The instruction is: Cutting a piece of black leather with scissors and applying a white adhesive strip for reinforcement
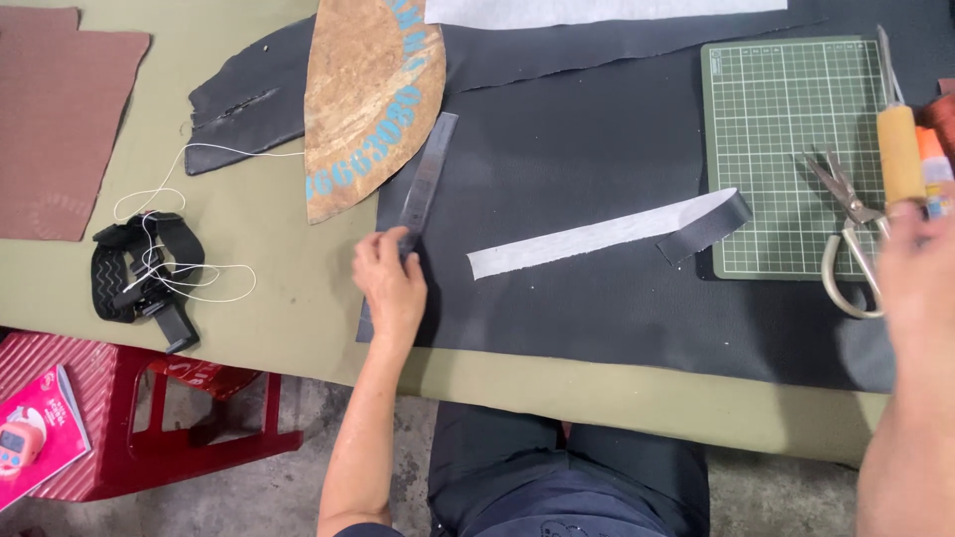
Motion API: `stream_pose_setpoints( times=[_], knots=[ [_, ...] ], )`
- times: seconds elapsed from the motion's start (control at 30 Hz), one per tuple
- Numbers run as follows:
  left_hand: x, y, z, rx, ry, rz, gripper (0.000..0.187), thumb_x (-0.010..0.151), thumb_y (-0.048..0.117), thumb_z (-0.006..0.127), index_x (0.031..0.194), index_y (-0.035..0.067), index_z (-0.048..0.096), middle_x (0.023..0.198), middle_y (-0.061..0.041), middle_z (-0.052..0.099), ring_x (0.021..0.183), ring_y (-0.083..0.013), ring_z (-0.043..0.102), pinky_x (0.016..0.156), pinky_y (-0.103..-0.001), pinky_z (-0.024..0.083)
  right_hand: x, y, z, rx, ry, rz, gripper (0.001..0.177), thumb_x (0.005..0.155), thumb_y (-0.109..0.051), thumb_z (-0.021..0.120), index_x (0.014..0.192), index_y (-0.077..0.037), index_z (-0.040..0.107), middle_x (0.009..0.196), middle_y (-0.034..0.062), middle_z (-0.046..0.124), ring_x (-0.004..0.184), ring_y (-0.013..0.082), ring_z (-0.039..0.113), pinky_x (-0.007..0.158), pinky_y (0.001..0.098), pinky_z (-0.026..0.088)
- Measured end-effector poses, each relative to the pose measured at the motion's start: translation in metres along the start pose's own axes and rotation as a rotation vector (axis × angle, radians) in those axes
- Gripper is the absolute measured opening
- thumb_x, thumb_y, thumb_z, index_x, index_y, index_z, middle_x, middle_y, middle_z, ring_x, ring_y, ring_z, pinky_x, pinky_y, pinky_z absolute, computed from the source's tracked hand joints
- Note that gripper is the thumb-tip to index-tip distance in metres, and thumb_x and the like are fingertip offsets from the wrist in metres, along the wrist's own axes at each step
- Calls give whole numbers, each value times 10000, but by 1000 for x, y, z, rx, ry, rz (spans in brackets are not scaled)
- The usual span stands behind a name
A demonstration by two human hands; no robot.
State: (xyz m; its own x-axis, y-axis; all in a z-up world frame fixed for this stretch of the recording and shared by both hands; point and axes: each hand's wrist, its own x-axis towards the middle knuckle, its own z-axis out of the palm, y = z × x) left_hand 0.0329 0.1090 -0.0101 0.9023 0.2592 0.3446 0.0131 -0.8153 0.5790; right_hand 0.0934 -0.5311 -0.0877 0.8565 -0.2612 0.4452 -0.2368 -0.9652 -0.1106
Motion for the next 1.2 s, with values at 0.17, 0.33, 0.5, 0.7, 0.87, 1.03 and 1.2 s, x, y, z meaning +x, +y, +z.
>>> stream_pose_setpoints(
  times=[0.17, 0.33, 0.5, 0.7, 0.87, 1.03, 1.2],
  knots=[
    [7, 27, -8, 142, 41, 231, 324, 893, 219, 721, 1208, 165, 668, 1247, -69, 638, 1197, -277, 583, 951, -483, 410, -16, -159, -125, 349, -129, -619, 545, 944, -121, 711, 1484, -113, 633, 1335, 217, 541, 1206, 428, 560, 1091, 560, 426],
    [10, 47, 9, 126, -310, 281, 462, 908, 280, 717, 1350, 217, 602, 1292, -16, 584, 1106, -303, 525, 892, -465, 408, -20, -186, -101, 90, -256, -641, 556, 903, -247, 697, 1450, -266, 596, 1442, 21, 548, 1134, 387, 525, 804, 519, 529],
    [34, 46, 13, -63, -500, 103, 455, 835, 174, 779, 1265, 215, 638, 1014, -47, 623, 837, -252, 651, 829, -416, 493, -18, -187, -96, 31, -184, -621, 500, 936, -348, 710, 1425, -259, 659, 1201, 50, 625, 932, 364, 584, 761, 472, 540],
    [43, 54, 8, -59, -641, 122, 318, 878, 99, 660, 1166, 229, 626, 737, 85, 526, 842, -186, 574, 821, -394, 385, -13, -198, -99, -66, -298, -562, 571, 875, -546, 697, 1376, -277, 646, 1134, 71, 589, 958, 364, 577, 768, 504, 545],
    [40, 51, -20, -178, -674, 26, 394, 860, 10, 631, 1221, 166, 653, 723, 32, 531, 732, -162, 534, 748, -319, 433, -35, -195, -103, 12, -121, -435, 566, 907, -412, 759, 1424, -211, 650, 1185, 135, 571, 962, 378, 553, 734, 485, 525],
    [37, 55, -52, -141, -687, -175, 457, 893, 6, 555, 1305, 187, 632, 904, 0, 677, 688, -162, 569, 774, -305, 476, -44, -179, -71, -13, 6, -443, 461, 907, -406, 767, 1328, -227, 711, 1165, 79, 610, 996, 330, 540, 763, 438, 450],
    [32, 51, -54, -116, -668, -234, 472, 917, 11, 528, 1333, 212, 621, 972, 6, 715, 723, -176, 591, 806, -325, 482, -35, -174, -53, -35, 89, -466, 362, 912, -364, 749, 1254, -247, 735, 1166, 44, 629, 1018, 318, 540, 787, 424, 429]
  ],
)
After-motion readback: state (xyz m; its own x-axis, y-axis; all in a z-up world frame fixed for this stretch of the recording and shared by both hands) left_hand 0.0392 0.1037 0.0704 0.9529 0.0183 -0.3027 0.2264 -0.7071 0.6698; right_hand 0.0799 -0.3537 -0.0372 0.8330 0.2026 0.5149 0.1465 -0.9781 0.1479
